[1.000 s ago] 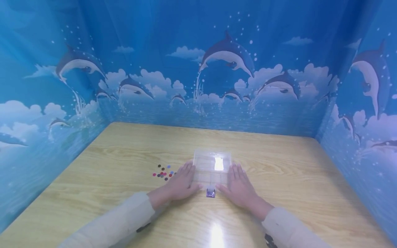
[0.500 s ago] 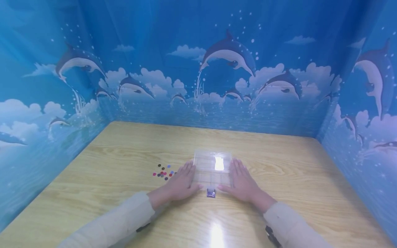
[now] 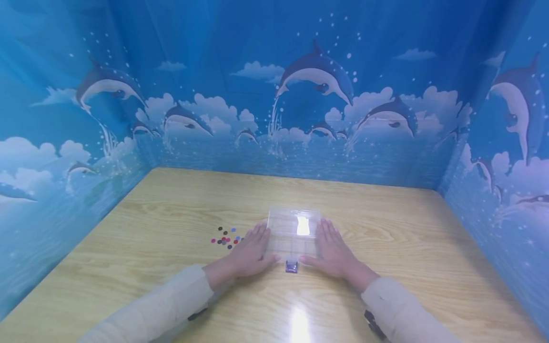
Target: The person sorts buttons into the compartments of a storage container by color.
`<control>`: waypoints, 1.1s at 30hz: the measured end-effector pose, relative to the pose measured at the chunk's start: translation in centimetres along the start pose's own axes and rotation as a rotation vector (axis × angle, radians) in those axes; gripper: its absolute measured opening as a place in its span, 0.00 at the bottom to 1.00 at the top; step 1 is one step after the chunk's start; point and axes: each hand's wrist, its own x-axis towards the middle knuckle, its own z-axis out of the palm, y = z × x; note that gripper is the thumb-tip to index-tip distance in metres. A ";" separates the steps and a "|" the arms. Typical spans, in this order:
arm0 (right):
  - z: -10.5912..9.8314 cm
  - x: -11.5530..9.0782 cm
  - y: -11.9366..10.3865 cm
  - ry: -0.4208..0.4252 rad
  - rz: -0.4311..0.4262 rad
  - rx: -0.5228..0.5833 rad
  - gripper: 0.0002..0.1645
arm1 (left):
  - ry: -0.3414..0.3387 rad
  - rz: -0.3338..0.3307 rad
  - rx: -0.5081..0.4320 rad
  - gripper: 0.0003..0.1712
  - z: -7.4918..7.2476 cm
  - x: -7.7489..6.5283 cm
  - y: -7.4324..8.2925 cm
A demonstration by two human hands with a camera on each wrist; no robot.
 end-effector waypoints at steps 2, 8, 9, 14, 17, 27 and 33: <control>-0.1 -0.1 -0.1 0.004 0.000 0.001 0.59 | -0.002 -0.001 -0.006 0.46 0.0 0.0 0.0; -0.1 -0.2 -0.3 0.003 -0.003 -0.004 0.59 | 0.002 -0.001 -0.006 0.46 0.1 -0.1 -0.2; 0.0 -0.2 -0.3 -0.003 -0.002 -0.002 0.59 | 0.002 -0.001 -0.006 0.46 0.2 -0.1 -0.2; 0.1 -0.2 -0.4 -0.008 0.002 0.004 0.59 | 0.003 0.005 -0.002 0.46 0.3 -0.2 -0.3; 0.2 -0.1 -0.5 0.000 0.003 0.000 0.59 | 0.006 0.009 -0.011 0.46 0.3 -0.3 -0.4; 0.2 -0.2 -0.8 -0.003 0.013 -0.002 0.59 | 0.089 0.098 -0.054 0.42 -0.9 -0.3 -2.0; 0.2 -0.2 -0.8 -0.005 0.013 -0.002 0.60 | 0.226 0.144 -0.194 0.31 -2.1 -0.3 -3.4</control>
